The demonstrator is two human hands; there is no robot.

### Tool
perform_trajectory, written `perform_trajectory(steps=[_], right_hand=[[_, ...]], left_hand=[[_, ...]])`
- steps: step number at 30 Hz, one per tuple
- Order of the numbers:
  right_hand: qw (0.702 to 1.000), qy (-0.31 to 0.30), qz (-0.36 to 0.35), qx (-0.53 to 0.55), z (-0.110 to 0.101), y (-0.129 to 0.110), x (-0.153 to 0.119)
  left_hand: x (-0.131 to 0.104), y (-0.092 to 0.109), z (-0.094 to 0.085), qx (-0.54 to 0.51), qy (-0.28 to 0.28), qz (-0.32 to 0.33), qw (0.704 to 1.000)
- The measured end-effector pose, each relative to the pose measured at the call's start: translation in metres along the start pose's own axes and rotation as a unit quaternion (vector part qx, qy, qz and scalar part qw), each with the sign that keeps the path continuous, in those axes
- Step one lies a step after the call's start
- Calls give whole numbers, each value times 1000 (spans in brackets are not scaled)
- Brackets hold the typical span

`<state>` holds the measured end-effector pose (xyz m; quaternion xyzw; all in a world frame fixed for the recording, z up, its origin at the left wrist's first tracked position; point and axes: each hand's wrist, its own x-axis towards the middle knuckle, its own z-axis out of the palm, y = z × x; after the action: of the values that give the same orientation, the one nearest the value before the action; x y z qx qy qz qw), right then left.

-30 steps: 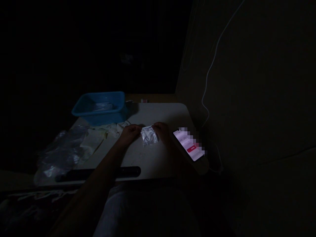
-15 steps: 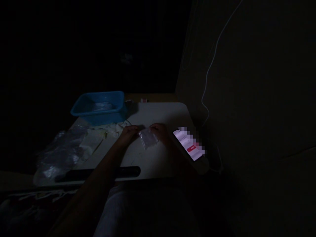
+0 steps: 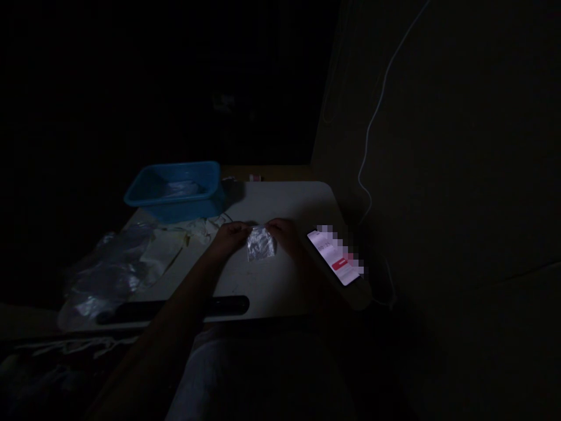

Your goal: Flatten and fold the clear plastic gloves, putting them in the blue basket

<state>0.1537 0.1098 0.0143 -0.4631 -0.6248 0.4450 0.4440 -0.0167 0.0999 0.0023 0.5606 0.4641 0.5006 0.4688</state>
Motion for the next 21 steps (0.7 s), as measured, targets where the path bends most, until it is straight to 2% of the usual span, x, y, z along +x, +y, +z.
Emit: perform_trajectory(steps=[4,8,14,21], right_hand=[[1000,-12,-11,-17,-1,-1,-1],[999,-30,-24,-37,-1,1,-1],[1000,2,-15,-19,0,10,4],[999,31,-4,-9,0,9,5]], left_hand=[[1,-4,0,-40,33,-3,999],[1,-3,0,-37,27,-7,999],[3,-7,0,-55,30,-10,998],[0,-6,-2,-53,-18,-22,998]])
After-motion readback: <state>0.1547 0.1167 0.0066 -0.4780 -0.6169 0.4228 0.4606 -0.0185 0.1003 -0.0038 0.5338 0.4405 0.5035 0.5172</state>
